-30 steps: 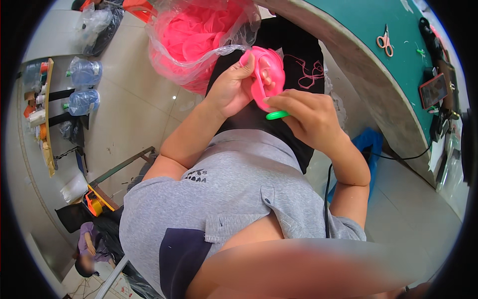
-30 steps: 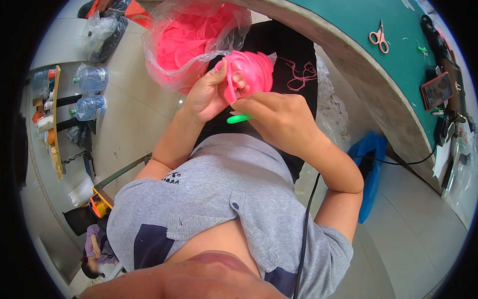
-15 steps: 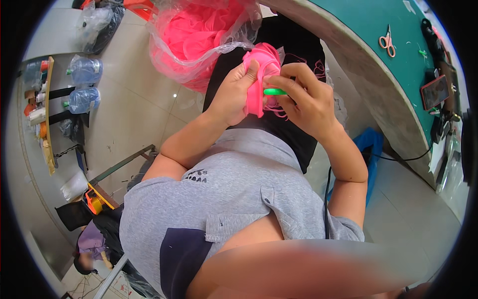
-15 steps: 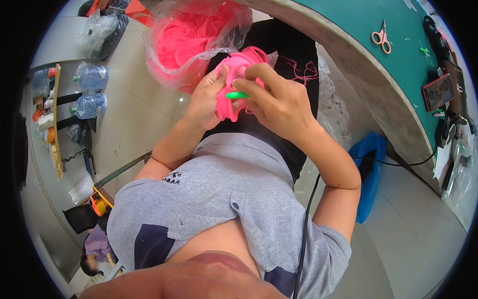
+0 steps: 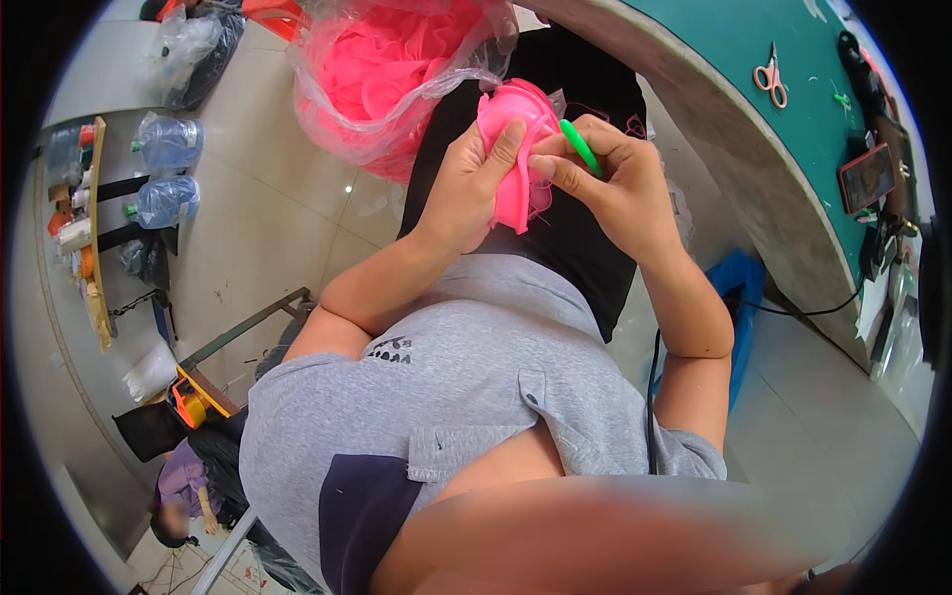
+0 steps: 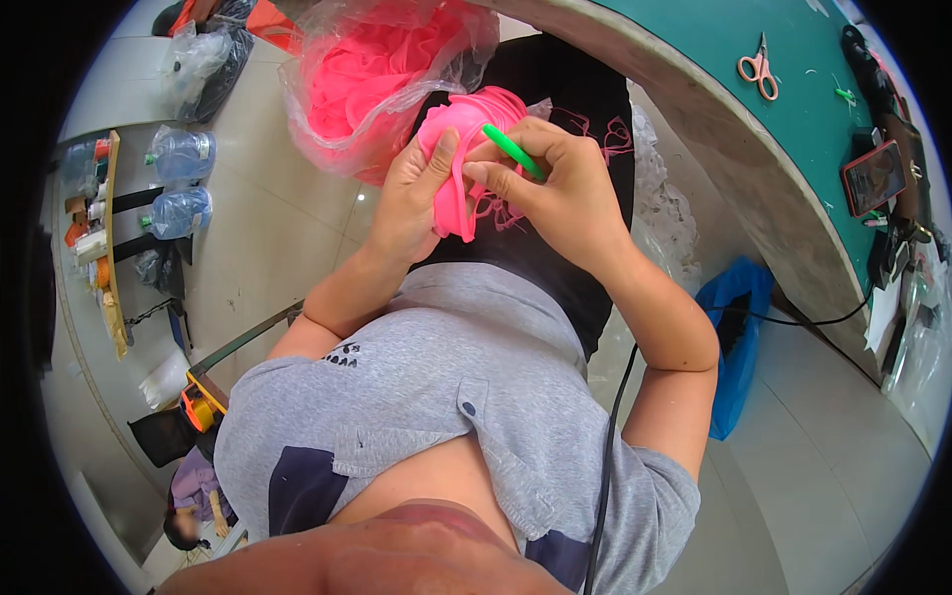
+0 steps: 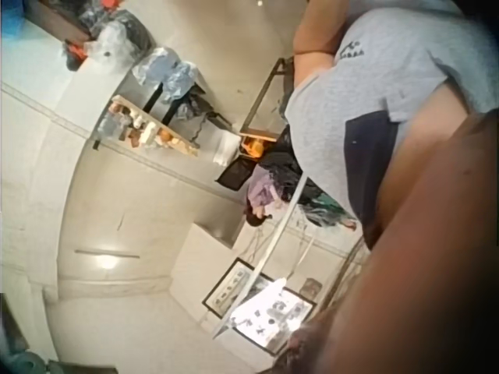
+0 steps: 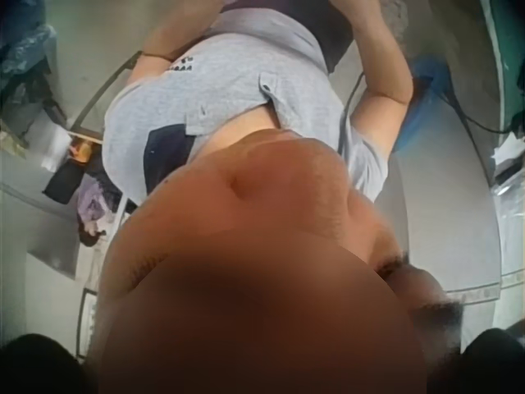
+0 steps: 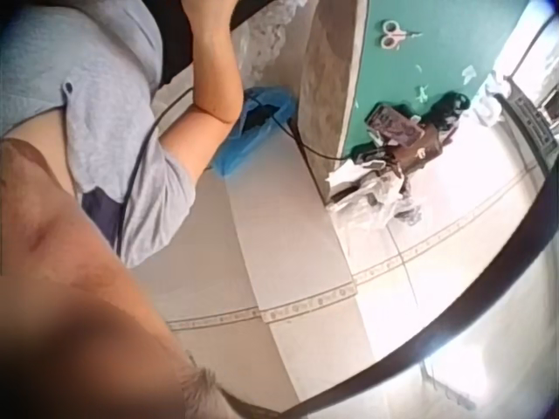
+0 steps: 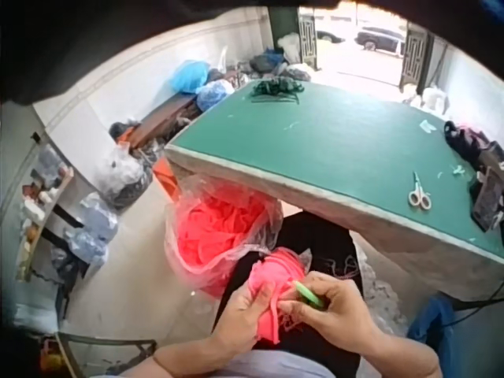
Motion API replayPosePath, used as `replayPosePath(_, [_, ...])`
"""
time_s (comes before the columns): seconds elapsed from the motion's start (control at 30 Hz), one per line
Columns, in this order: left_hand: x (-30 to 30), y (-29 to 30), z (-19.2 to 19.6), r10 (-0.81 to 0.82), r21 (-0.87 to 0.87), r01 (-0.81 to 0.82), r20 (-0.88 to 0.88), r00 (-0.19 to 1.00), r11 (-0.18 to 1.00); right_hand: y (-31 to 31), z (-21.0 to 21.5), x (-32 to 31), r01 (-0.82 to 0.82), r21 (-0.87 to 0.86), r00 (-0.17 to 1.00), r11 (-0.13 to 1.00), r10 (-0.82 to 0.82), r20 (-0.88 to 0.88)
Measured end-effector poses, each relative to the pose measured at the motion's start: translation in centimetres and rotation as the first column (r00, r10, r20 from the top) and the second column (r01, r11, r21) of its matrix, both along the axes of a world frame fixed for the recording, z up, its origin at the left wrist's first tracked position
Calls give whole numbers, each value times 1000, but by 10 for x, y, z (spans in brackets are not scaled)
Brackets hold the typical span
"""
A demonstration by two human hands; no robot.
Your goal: Constructing decorative fabric flowers by wrapping pink ribbon around a tool and trimming with scissors.
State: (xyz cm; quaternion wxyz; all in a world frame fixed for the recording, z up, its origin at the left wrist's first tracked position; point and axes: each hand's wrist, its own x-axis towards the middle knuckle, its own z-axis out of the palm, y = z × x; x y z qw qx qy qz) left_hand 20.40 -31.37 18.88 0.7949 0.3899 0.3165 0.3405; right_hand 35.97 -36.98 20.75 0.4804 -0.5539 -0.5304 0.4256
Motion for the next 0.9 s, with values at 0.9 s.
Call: replayPosePath(0.9, [-3,4,7,-98,-42,96,-55,994,994,5,3,1,135,299,903,945,-242,356])
